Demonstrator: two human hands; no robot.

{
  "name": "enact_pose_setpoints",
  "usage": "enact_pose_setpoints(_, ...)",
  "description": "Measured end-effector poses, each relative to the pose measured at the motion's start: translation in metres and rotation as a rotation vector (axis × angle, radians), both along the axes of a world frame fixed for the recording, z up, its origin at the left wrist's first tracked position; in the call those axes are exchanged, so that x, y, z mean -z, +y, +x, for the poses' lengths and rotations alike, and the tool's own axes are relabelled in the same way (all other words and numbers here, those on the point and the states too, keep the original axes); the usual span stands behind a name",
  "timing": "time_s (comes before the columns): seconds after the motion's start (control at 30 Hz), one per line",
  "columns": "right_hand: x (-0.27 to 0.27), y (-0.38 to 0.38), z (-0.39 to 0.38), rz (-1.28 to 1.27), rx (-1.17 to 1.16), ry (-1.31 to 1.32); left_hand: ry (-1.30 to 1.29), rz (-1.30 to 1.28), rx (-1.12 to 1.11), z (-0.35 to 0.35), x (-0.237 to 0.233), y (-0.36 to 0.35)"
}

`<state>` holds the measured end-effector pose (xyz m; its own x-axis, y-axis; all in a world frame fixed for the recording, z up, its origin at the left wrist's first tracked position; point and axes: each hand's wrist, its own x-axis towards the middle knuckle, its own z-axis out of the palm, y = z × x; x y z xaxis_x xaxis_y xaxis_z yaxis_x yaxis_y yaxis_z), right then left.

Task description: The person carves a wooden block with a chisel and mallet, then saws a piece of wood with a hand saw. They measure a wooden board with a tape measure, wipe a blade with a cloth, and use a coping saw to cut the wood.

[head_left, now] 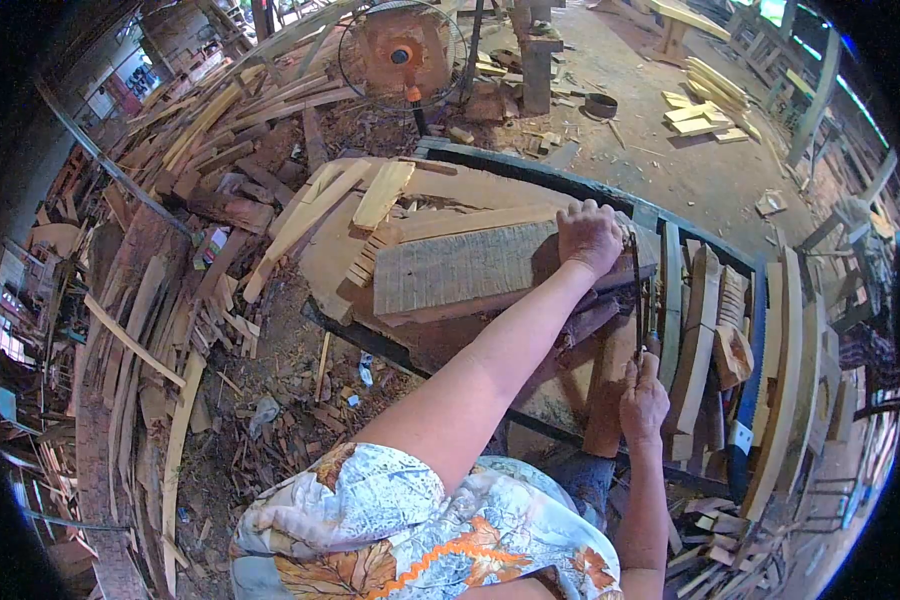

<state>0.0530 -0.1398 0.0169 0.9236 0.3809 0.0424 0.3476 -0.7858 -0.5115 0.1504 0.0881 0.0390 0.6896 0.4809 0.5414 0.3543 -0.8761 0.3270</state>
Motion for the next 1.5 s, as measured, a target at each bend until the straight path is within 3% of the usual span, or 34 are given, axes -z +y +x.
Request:
enact_pose_setpoints(0.4,0.008,-0.002,0.003,-0.028,-0.005,-0.014,-0.024,0.035,-0.007,-0.001,0.0,0.0)
enact_pose_setpoints(0.57,0.018,-0.003,0.005,-0.02,-0.03,-0.143,-0.024,0.032,-0.004,0.0,0.002,0.001)
enact_pose_setpoints(1.5,0.009,0.001,0.009,-0.04,-0.019,-0.04,0.004,0.03,-0.004,-0.001,0.002,0.001)
